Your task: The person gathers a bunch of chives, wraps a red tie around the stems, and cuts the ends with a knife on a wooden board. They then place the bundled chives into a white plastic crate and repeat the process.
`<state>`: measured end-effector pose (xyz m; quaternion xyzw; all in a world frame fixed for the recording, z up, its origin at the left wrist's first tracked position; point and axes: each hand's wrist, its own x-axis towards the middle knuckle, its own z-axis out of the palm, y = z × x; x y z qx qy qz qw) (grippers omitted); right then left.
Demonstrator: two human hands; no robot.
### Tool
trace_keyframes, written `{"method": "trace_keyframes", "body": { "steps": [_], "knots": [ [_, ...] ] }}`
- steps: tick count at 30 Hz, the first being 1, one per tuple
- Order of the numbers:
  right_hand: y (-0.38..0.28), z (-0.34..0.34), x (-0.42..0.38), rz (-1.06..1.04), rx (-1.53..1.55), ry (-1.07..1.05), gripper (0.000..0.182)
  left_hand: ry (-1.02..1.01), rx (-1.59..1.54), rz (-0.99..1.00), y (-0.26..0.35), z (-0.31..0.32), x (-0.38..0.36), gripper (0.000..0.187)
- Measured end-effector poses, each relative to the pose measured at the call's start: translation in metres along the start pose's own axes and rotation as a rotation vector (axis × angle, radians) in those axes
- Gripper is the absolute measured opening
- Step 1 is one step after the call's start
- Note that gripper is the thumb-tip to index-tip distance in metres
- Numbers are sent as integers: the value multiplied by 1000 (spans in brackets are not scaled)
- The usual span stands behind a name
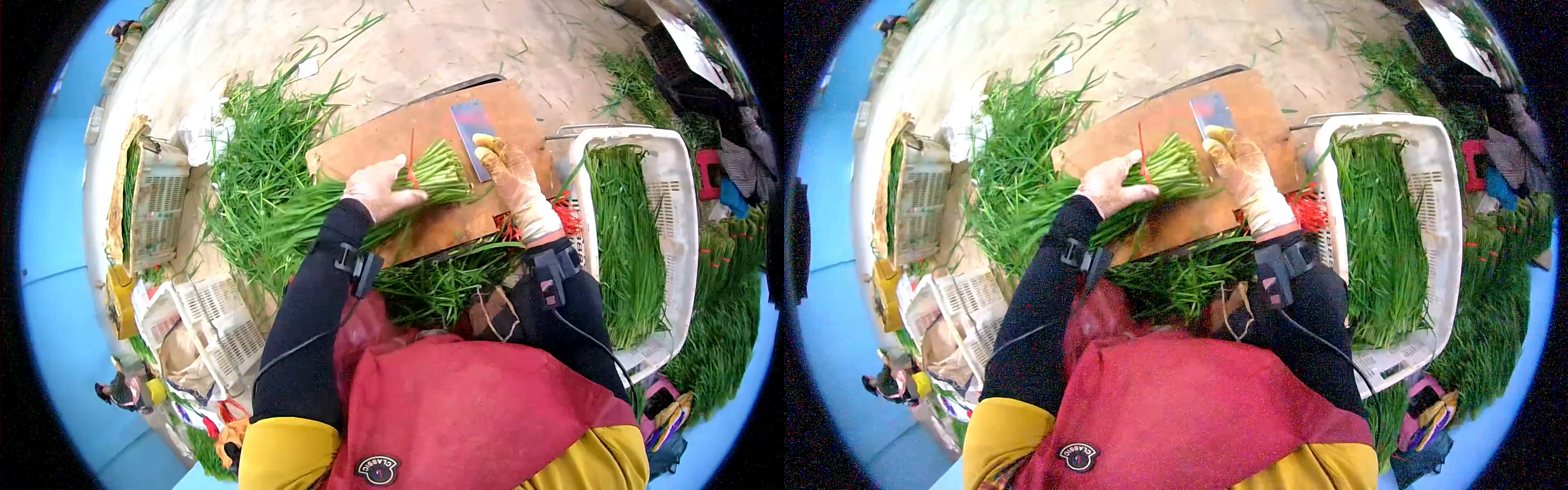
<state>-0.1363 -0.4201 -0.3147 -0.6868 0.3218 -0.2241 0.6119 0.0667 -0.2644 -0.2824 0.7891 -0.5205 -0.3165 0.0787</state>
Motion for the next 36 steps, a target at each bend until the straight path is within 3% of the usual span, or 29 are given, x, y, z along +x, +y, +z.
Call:
{"method": "trace_keyframes", "body": {
  "steps": [1, 2, 4, 6, 10, 13, 14, 16, 20, 21, 23, 26, 27, 28, 29, 30, 31, 33, 34, 35, 36],
  "knots": [
    [-5, 2, 0, 66, 8, -64, 42, 100, 100, 34, 3, 5, -7, 98],
    [-1, 7, 3, 64, 10, -67, 42, -3, 168, -31, 9, 5, -7, 114],
    [11, 22, 10, -512, -532, -71, 45, 74, 262, -41, 14, 14, -13, 121],
    [18, 36, 4, -439, -442, -99, 48, 78, 253, -55, 14, 17, -11, 122],
    [37, 65, 12, -466, -718, -1, 46, 192, 259, -35, 6, 31, -11, 124],
    [54, 71, 33, -356, -786, 40, 29, 290, 316, -91, 9, 47, -9, 121],
    [51, 75, 45, -356, -782, 32, 29, 288, 315, -99, 8, 46, -7, 121],
    [41, 75, 64, -94, -970, -135, 28, 225, 273, -161, 11, 40, -4, 119],
    [22, 67, 60, -49, -807, -194, 35, 203, 269, -167, 10, 38, -4, 116],
    [18, 67, 55, -47, -811, -199, 35, 202, 263, -169, 11, 38, -5, 116],
    [7, 67, 45, -328, -909, 20, 31, 196, 280, -167, 12, 37, -6, 117],
    [-25, 85, 41, -272, -912, -45, 34, 228, 289, -128, 13, 37, -10, 113],
    [-25, 97, 42, -351, -892, 22, 31, 234, 290, -124, 14, 33, -10, 113],
    [-24, 103, 44, -355, -894, 24, 31, 160, 270, -146, 17, 26, -11, 102],
    [-23, 107, 46, -216, -518, -168, 28, 85, 249, -170, 17, 21, -11, 90],
    [-21, 113, 46, -74, -138, -350, 25, 87, 248, -172, 14, 21, -8, 90],
    [-6, 121, 45, -202, -204, -334, 20, 116, 221, -163, 9, 23, -3, 74],
    [5, 126, 34, -197, -187, -301, 20, 260, 242, -86, 3, 29, -2, 42],
    [6, 126, 26, -194, -171, -264, 20, 260, 239, -83, -2, 33, 1, 42],
    [-8, 124, 15, -47, 272, -244, 19, 221, 207, -72, -9, 41, 9, 40],
    [-18, 124, 8, -45, 269, -240, 19, 180, 175, -60, -17, 50, 17, 39]
  ]
}}
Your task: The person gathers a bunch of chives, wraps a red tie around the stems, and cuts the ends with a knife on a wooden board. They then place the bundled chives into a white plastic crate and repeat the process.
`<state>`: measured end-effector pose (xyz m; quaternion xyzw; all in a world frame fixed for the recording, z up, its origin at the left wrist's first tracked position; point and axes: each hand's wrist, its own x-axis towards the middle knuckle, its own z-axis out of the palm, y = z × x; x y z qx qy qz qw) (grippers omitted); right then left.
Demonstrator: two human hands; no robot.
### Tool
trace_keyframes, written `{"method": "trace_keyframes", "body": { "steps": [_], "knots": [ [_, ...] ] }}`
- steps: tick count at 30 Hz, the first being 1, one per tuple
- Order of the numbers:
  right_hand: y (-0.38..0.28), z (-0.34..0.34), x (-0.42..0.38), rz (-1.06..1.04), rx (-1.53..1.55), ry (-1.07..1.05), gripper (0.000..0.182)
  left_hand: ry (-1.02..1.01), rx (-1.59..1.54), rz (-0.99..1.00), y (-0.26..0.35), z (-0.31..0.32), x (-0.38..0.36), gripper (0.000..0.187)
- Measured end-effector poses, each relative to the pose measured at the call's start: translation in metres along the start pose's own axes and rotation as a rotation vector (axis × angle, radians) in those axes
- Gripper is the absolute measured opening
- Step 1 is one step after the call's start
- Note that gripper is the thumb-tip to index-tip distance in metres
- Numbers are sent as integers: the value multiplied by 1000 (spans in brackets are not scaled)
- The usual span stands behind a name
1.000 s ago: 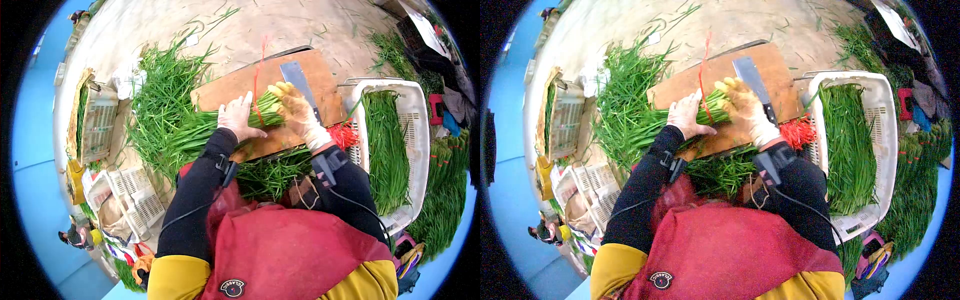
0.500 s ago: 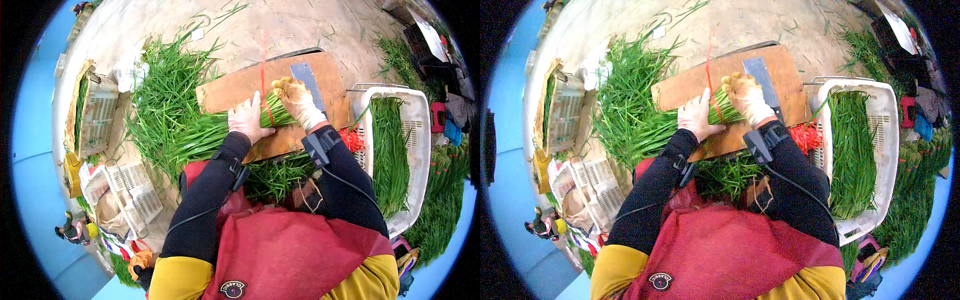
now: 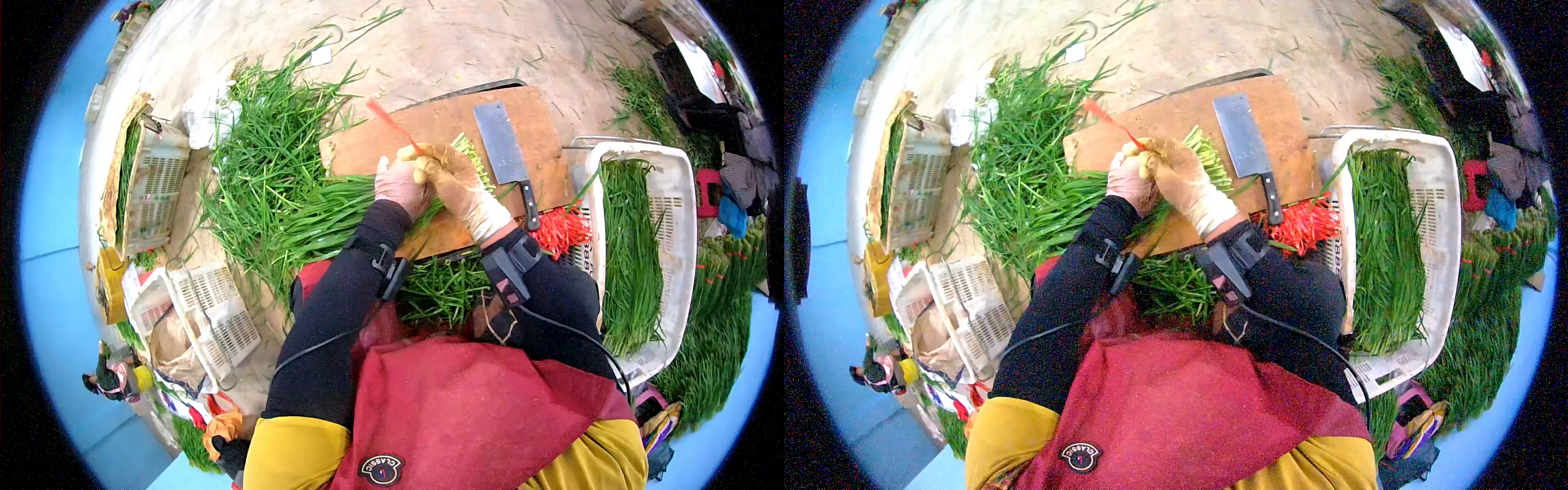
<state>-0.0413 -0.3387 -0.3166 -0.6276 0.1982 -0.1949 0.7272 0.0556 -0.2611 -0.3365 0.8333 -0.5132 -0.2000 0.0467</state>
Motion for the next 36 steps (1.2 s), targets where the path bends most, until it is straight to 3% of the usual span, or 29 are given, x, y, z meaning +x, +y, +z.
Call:
{"method": "trace_keyframes", "body": {
  "steps": [2, 4, 5, 8, 9, 10, 12, 13, 17, 19, 20, 22, 23, 24, 25, 26, 27, 30, 31, 35, 36],
  "knots": [
    [-12, 5, -12, -47, 160, 18, 19, -5, -131, 18, -24, 55, 17, 42],
    [1, 9, -20, 36, -8, 14, 17, 245, -756, 206, -35, 91, 25, 45],
    [9, 11, -20, 4, -48, 37, 17, 292, -880, 212, -31, 94, 22, 49],
    [12, 17, -22, -121, -88, 111, 15, 209, -913, 120, -32, 86, 20, 49],
    [9, 18, -23, -211, -92, 162, 15, 110, -1161, 100, -29, 83, 19, 50],
    [0, 18, -26, -213, -90, 163, 15, 110, -1159, 101, -20, 61, 12, 50],
    [-23, 19, -32, -8, -103, 37, 13, 87, -327, 21, -2, 12, -5, 49],
    [-28, 22, -35, -111, -139, 64, 13, 156, -441, 49, -10, 29, -3, 47],
    [-19, 18, -37, -91, -48, 41, 21, 357, -345, 211, -17, 41, 6, 44],
    [-10, 12, -39, 21, -245, -79, 24, -116, -388, 16, -24, 35, 35, 43],
    [-4, 7, -40, 21, -245, -77, 24, -116, -388, 18, -31, 49, 44, 43],
    [4, -7, -42, -258, -322, -36, 25, -24, -730, -4, -46, 87, 56, 41],
    [-19, -21, -45, -215, -372, -17, 35, 7, -417, -4, -14, 18, 19, 38],
    [-33, -33, -47, -195, -115, 93, 39, 6, -422, -4, -9, 9, 12, 38],
    [-23, -57, -45, -161, -58, 162, 44, 57, -400, 21, -7, 5, 8, 36],
    [-14, -83, -41, -161, -63, 191, 44, 109, -376, 47, -6, 3, 6, 34],
    [-41, -91, -49, 75, -210, 297, 42, 110, -401, 36, -6, 2, 5, 34],
    [-10, -109, -52, 19, -246, 305, 39, 222, -443, 90, -11, 9, 3, 35],
    [-15, -103, -50, 139, -253, 230, 38, 223, -442, 88, -9, 3, 1, 35],
    [-16, -64, -47, -47, -126, 193, 37, -17, -391, 22, 17, -49, -14, 41],
    [-27, -52, -45, -162, -349, 198, 36, -122, -366, -8, 24, -60, -17, 43]
  ]
}}
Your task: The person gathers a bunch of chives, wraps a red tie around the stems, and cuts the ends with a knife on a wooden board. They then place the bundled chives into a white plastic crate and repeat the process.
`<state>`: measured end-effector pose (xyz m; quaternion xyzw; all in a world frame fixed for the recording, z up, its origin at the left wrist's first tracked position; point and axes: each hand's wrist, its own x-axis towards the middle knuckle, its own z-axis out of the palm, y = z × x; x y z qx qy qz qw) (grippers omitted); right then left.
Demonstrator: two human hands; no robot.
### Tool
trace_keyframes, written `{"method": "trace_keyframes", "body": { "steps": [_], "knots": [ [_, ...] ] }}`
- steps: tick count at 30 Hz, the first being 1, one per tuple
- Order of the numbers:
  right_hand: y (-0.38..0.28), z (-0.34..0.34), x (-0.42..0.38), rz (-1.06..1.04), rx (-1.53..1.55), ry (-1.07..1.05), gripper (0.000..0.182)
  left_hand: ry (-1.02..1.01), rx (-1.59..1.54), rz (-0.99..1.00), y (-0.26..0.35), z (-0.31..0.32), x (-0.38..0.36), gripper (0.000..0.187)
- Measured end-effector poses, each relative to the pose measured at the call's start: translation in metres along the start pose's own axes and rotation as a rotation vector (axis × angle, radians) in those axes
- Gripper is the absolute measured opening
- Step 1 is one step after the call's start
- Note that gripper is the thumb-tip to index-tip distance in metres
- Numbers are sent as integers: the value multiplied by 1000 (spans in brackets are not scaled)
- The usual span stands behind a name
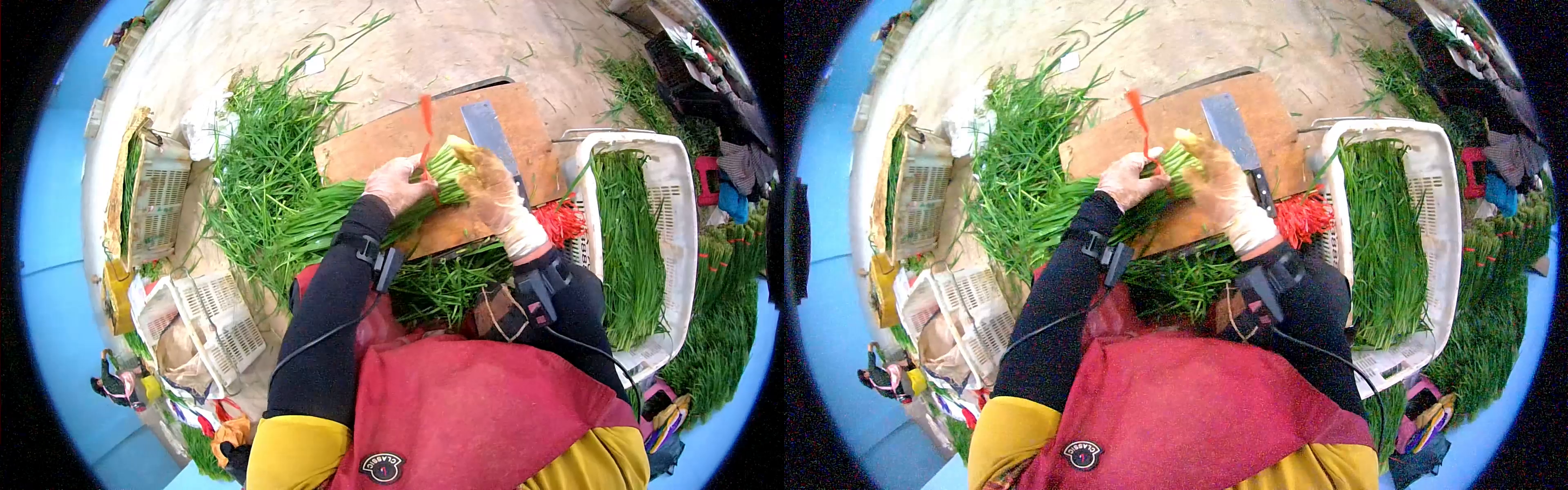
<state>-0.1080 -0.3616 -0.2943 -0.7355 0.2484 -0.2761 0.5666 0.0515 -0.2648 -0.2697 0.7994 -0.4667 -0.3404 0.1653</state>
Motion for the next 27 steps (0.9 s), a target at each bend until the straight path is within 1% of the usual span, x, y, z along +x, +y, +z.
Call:
{"method": "trace_keyframes", "body": {
  "steps": [1, 2, 3, 4, 5, 6, 7, 8, 9, 10, 11, 12, 13, 14, 16, 17, 18, 20, 21, 22, 24, 25, 26, 27],
  "knots": [
    [-14, 7, 3, -134, -211, 8, 35, -1, 1, -2, -6, 4, 3, 43],
    [-22, 13, 4, -268, -424, 17, 34, 35, 59, 105, -19, 12, 10, 44],
    [-18, 20, 6, -268, -423, 18, 34, 70, 118, 213, -33, 22, 19, 45],
    [-10, 28, 8, -405, -306, -49, 30, 71, 119, 213, -58, 37, 32, 45],
    [-5, 34, 10, -542, -186, -118, 27, 179, 5, 411, -91, 56, 50, 46],
    [-3, 36, 7, -543, -182, -121, 27, 287, -110, 606, -115, 67, 65, 48],
    [-2, 38, 0, -197, 144, -194, 22, -12, -336, 119, -120, 73, 80, 60],
    [-3, 39, -6, 157, 463, -259, 19, -11, -338, 116, -100, 66, 65, 60],
    [-22, 36, -8, 197, 549, -192, 17, 27, -107, 173, -62, 48, 35, 66],
    [-30, 31, -6, 197, 546, -193, 17, 64, 123, 228, -35, 38, 16, 73],
    [-36, 24, -5, 270, 666, -128, 17, 44, 359, 239, -27, 41, 15, 78],
    [-37, 19, -5, 344, 785, -62, 18, -116, 442, 32, 2, 30, 6, 68],
    [-18, 17, -12, 449, 763, -89, 20, -27, 329, 84, -11, 45, 6, 59],
    [-12, 26, -22, 450, 760, -97, 20, 64, 216, 133, -20, 55, 7, 50],
    [-9, 45, -45, 179, 309, -183, 23, 89, 408, 36, -21, 69, 15, 37],
    [-7, 49, -47, 61, 231, -177, 26, 173, 476, 101, -20, 74, 6, 28],
    [0, 51, -37, 60, 233, -180, 26, 173, 476, 98, -22, 75, 1, 28],
    [3, 52, -8, 143, 213, -189, 26, 53, 532, 50, -25, 82, -7, 28],
    [-31, 52, 5, 293, 510, -165, 25, 125, 561, 66, -33, 92, 2, 29],
    [-30, 62, 14, 289, 506, -160, 25, 127, 561, 73, -49, 107, 13, 29],
    [-10, 81, 34, 21, 188, -207, 24, 441, -181, 184, -77, 132, 25, 35],
    [50, 106, 39, -79, -153, -169, 23, 474, -479, 255, -78, 127, 25, 43],
    [39, 100, 40, -77, -151, -180, 23, 479, -482, 246, -72, 114, 21, 43],
    [12, 87, 42, -81, -38, -239, 25, 299, -191, 168, -60, 91, 14, 50]
  ]
}}
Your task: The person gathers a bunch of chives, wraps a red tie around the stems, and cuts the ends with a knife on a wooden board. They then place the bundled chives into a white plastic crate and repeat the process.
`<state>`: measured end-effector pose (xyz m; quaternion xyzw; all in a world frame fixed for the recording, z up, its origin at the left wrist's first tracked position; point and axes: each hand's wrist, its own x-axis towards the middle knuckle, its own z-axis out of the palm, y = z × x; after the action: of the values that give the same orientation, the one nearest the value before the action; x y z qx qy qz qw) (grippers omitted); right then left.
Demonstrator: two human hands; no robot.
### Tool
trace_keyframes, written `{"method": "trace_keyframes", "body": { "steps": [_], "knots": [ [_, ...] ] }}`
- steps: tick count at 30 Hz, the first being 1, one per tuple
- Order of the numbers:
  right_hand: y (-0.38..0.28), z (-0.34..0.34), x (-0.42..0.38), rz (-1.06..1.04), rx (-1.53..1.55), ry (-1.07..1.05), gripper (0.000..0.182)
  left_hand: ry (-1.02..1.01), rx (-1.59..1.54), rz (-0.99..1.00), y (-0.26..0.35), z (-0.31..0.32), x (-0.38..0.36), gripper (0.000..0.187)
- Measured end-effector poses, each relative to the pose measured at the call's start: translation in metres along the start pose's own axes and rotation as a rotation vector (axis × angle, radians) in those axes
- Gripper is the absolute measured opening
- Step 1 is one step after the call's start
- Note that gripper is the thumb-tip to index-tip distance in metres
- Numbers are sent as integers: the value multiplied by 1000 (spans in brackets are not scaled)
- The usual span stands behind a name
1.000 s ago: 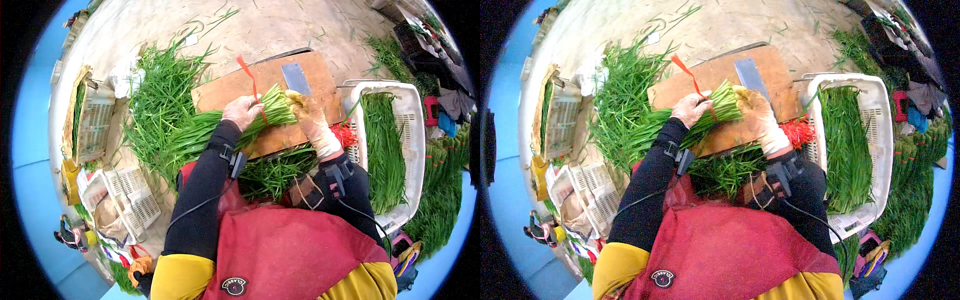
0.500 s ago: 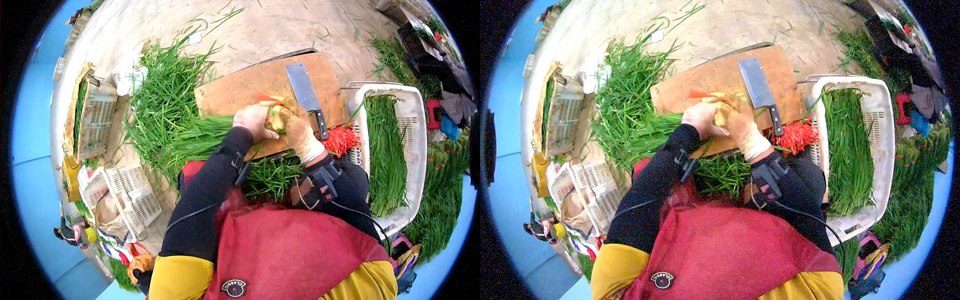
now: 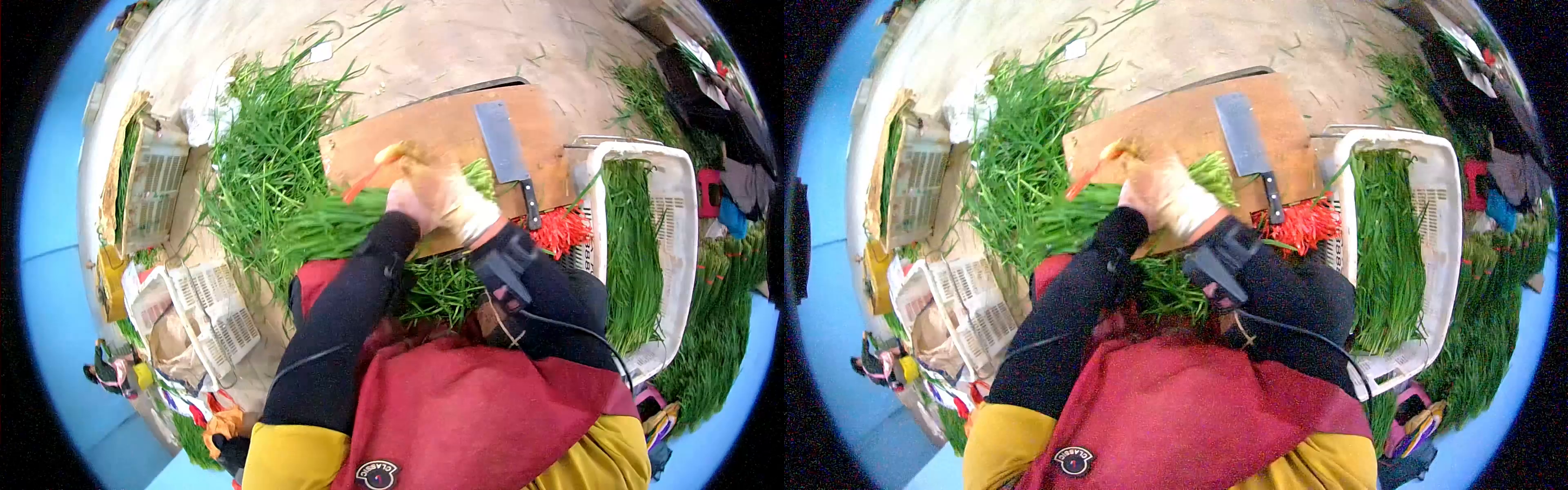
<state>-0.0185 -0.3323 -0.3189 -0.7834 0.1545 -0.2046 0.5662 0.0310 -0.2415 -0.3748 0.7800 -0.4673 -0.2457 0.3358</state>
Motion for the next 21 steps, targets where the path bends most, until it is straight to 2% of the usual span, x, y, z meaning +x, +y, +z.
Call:
{"method": "trace_keyframes", "body": {
  "steps": [1, 2, 3, 4, 5, 6, 7, 8, 9, 11, 12, 14, 15, 17, 18, 19, 20, 21],
  "knots": [
    [-19, -13, 0, -20, 116, -51, 28, -204, 284, -56, 11, -19, 4, 58],
    [-20, -27, -1, 44, 336, -94, 36, -418, 521, -33, 18, -23, 22, 70],
    [-22, -48, 7, 71, 219, -56, 40, -547, 536, -183, 71, -60, 30, 78],
    [-20, -71, 7, 103, 195, 21, 39, -489, 565, -147, 67, -63, 34, 80],
    [-12, -95, -2, 0, 156, 147, 38, -429, 592, -106, 64, -67, 37, 82],
    [4, -121, -11, 60, 10, 210, 33, -357, 610, -95, 60, -70, 34, 84],
    [22, -143, -26, 77, -385, 272, 33, -284, 631, -84, 57, -74, 30, 86],
    [55, -159, -43, 283, -409, 185, 36, -237, 628, -65, 57, -78, 25, 86],
    [80, -164, -57, 285, -410, 200, 36, -159, 555, -25, 54, -80, 21, 77],
    [89, -164, -74, 592, -688, -33, 51, -60, 491, 115, 61, -81, 13, 73],
    [93, -161, -82, 598, -681, -26, 51, -68, 496, 121, 64, -75, 11, 73],
    [40, -142, -72, 684, -930, -70, 66, 138, 389, 473, 73, -57, 13, 76],
    [45, -142, -72, 682, -927, -63, 66, 77, 467, 462, 81, -51, 17, 93],
    [62, -143, -74, 748, -863, -65, 75, -25, 631, 335, 92, -39, 28, 107],
    [66, -146, -82, 605, -758, 31, 71, -26, 632, 339, 95, -36, 35, 107],
    [61, -151, -80, 610, -756, 35, 71, -100, 674, 209, 98, -33, 42, 115],
    [50, -159, -73, 698, -583, -8, 69, -175, 714, 77, 102, -31, 45, 123],
    [45, -165, -70, 778, -407, -51, 67, -181, 714, 79, 106, -30, 46, 123]
  ]
}}
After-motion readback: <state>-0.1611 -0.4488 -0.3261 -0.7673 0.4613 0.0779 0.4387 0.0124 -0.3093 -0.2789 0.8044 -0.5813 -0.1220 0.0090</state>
